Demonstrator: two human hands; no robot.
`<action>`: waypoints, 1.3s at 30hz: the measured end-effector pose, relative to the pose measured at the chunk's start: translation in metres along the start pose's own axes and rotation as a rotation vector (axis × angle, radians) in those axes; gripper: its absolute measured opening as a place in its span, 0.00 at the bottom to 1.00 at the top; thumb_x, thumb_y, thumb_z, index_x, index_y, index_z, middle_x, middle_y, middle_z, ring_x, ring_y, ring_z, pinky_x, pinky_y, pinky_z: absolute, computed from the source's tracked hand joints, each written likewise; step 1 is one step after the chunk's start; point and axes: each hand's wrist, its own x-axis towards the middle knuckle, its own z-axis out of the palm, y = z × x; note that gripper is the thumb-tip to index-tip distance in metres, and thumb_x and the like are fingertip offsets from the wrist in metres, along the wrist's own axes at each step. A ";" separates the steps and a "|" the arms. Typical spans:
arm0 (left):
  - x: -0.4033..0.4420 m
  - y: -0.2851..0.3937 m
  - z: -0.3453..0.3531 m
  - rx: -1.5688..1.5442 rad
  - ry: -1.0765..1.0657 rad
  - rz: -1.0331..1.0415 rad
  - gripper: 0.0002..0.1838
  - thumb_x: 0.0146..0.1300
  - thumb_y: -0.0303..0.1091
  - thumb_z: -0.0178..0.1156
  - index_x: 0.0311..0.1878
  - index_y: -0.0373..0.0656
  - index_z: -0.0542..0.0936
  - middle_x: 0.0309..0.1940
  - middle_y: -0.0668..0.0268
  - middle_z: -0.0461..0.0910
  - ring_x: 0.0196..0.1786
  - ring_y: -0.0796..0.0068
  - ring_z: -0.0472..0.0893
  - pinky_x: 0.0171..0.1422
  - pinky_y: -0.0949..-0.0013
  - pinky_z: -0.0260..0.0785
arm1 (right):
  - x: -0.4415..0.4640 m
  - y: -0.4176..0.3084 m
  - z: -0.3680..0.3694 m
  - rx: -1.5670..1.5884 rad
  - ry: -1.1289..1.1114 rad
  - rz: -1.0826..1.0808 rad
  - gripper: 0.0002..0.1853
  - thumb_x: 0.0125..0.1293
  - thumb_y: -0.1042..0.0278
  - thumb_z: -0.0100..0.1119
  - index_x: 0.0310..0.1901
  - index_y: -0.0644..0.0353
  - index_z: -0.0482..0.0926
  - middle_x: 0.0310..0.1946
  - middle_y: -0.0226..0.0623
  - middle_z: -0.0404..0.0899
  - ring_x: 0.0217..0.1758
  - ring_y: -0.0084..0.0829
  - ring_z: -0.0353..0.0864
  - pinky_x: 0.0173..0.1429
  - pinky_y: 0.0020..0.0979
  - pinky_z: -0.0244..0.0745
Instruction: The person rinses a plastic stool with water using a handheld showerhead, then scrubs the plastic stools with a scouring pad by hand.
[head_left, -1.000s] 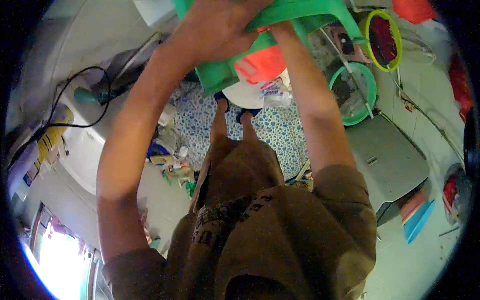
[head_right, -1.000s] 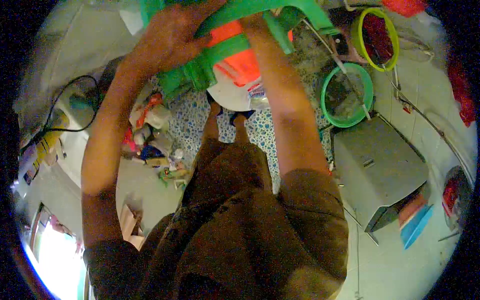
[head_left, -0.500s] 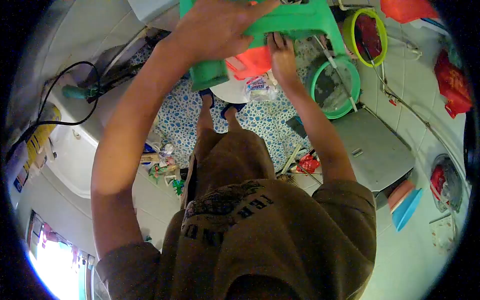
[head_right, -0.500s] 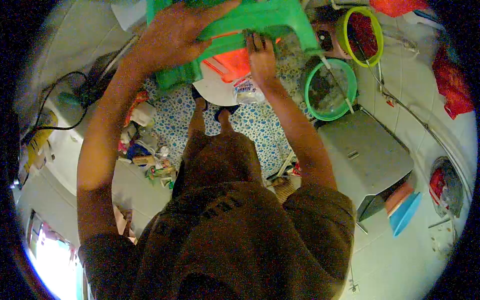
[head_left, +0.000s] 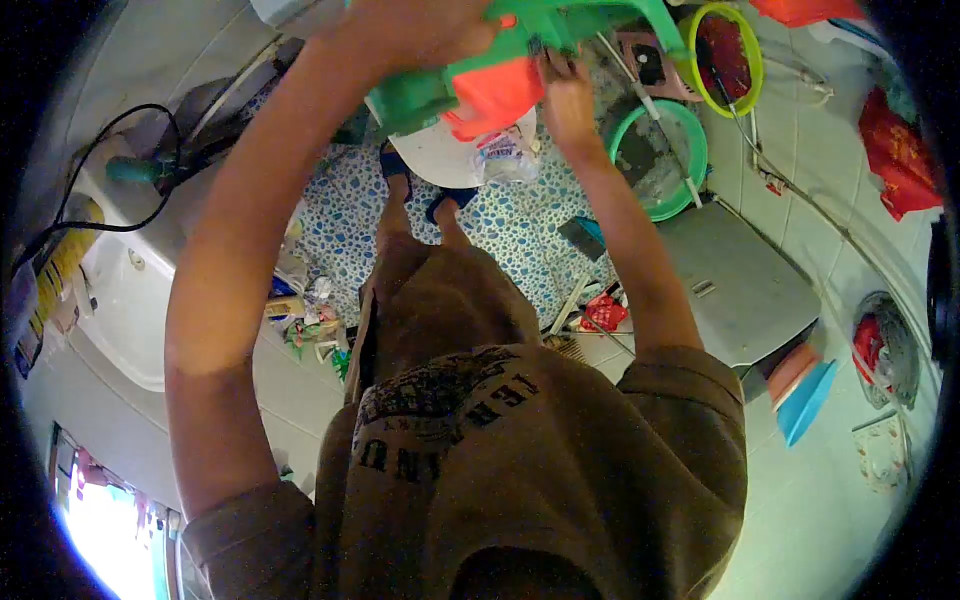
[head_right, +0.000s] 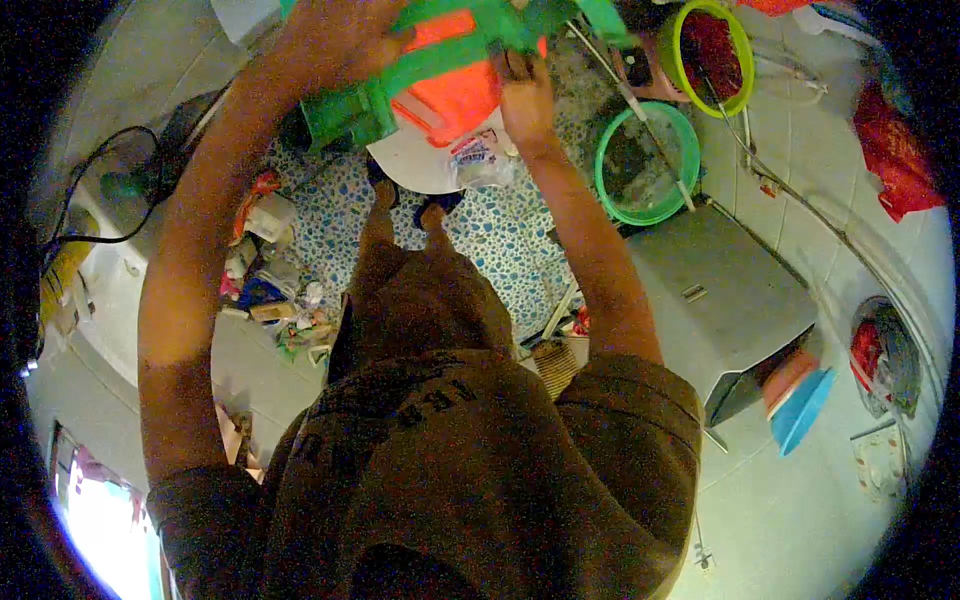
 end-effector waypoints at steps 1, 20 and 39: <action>0.001 -0.002 0.004 0.026 0.078 -0.015 0.39 0.53 0.35 0.57 0.70 0.37 0.61 0.23 0.49 0.76 0.28 0.49 0.78 0.35 0.51 0.69 | 0.014 0.002 0.015 -0.003 0.028 0.001 0.24 0.51 0.78 0.53 0.54 0.64 0.77 0.55 0.48 0.76 0.57 0.42 0.76 0.64 0.41 0.68; 0.005 -0.004 0.010 -0.054 0.208 -0.066 0.41 0.52 0.40 0.61 0.71 0.41 0.61 0.30 0.44 0.78 0.30 0.48 0.79 0.37 0.53 0.69 | 0.022 -0.086 0.020 0.424 0.282 0.106 0.13 0.51 0.76 0.57 0.40 0.60 0.83 0.41 0.41 0.80 0.47 0.41 0.77 0.52 0.40 0.73; 0.018 0.007 0.003 0.078 0.103 -0.105 0.40 0.57 0.45 0.60 0.72 0.44 0.60 0.25 0.46 0.77 0.29 0.50 0.78 0.33 0.50 0.67 | 0.027 -0.084 0.033 0.464 0.162 0.064 0.14 0.48 0.73 0.59 0.39 0.53 0.85 0.44 0.35 0.81 0.52 0.39 0.76 0.56 0.36 0.75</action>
